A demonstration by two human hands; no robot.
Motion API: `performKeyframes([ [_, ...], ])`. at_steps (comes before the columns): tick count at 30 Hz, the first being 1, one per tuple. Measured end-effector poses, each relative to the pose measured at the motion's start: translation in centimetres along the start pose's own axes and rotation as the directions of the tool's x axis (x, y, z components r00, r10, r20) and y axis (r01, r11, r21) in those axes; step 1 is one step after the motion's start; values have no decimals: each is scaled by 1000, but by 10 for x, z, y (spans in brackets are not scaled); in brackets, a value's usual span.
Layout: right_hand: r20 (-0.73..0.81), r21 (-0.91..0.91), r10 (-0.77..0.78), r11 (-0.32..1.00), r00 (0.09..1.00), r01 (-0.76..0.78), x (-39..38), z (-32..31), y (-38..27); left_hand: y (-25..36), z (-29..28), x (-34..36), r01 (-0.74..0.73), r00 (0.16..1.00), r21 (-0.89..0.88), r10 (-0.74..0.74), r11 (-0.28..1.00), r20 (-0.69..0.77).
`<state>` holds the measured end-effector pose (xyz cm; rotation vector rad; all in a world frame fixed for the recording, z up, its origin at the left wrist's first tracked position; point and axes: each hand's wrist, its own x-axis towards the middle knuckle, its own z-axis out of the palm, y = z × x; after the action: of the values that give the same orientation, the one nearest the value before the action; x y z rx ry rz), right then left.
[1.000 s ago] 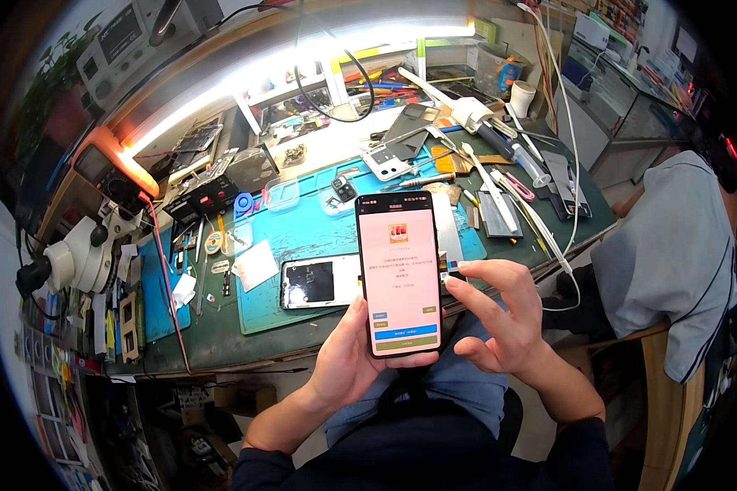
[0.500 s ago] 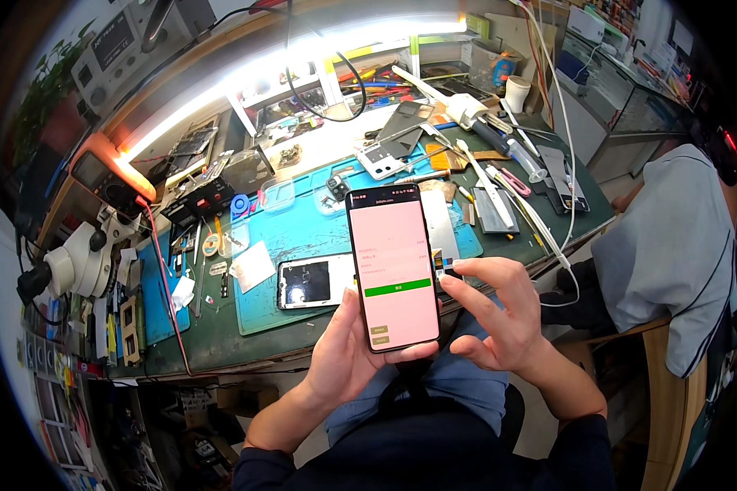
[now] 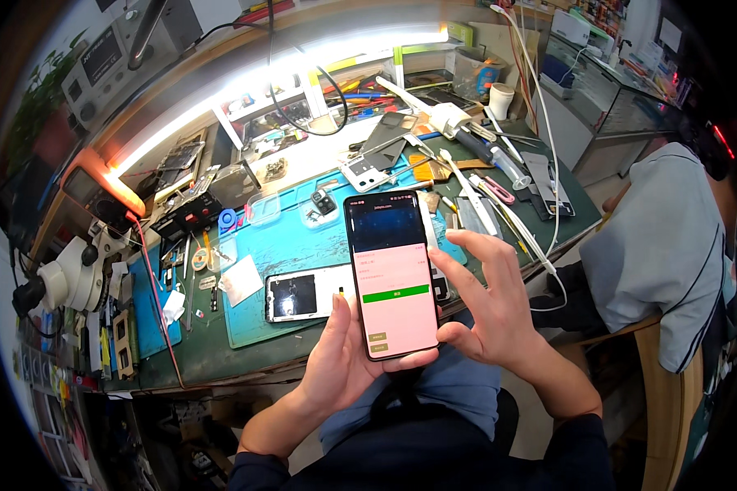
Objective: The person uses a hot air gun to heat the edges of a disassembled smartphone chassis. They then handle a new screen assembly and prepare it for installation into the chassis.
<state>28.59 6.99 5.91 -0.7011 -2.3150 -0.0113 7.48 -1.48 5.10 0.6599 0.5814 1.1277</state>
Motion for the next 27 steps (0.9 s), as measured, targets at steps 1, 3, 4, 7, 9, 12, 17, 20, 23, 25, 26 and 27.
performKeyframes([
  [1,3,17,10,1000,1000,-10,1,-1,1,0,2,1,-1,1000,-9,1,1000,-4],
  [3,8,4,10,1000,1000,-10,5,-3,2,1,4,4,-4,1000,-40,4,999,14],
  [4,11,0,10,1000,1000,-10,6,-3,3,1,3,5,-5,999,-61,7,998,36],
  [7,19,-13,13,1000,1000,-13,7,-3,6,1,3,7,1,998,-81,4,997,62],
  [9,24,-5,16,1000,1000,-16,8,-3,8,1,2,7,6,998,-79,-1,997,64],
  [12,30,-4,14,1000,999,-14,9,-2,11,2,3,8,9,998,-74,-5,997,60],
  [17,-17,32,49,998,999,-48,6,-2,15,2,5,11,16,999,-67,-13,998,47],
  [20,-78,42,52,998,996,-49,4,-1,20,5,10,12,33,998,-91,-28,995,55],
  [23,-120,80,74,995,990,-65,4,-3,21,6,13,17,49,996,-148,-36,988,87],
  [25,-154,145,95,987,983,-73,6,-1,23,11,19,21,50,996,-161,-37,986,85],
  [26,-130,204,142,972,981,-114,5,-1,24,13,22,23,51,996,-167,-37,985,85],
  [27,-105,260,186,953,977,-154,3,0,24,15,24,27,47,996,-163,-34,985,77],
])
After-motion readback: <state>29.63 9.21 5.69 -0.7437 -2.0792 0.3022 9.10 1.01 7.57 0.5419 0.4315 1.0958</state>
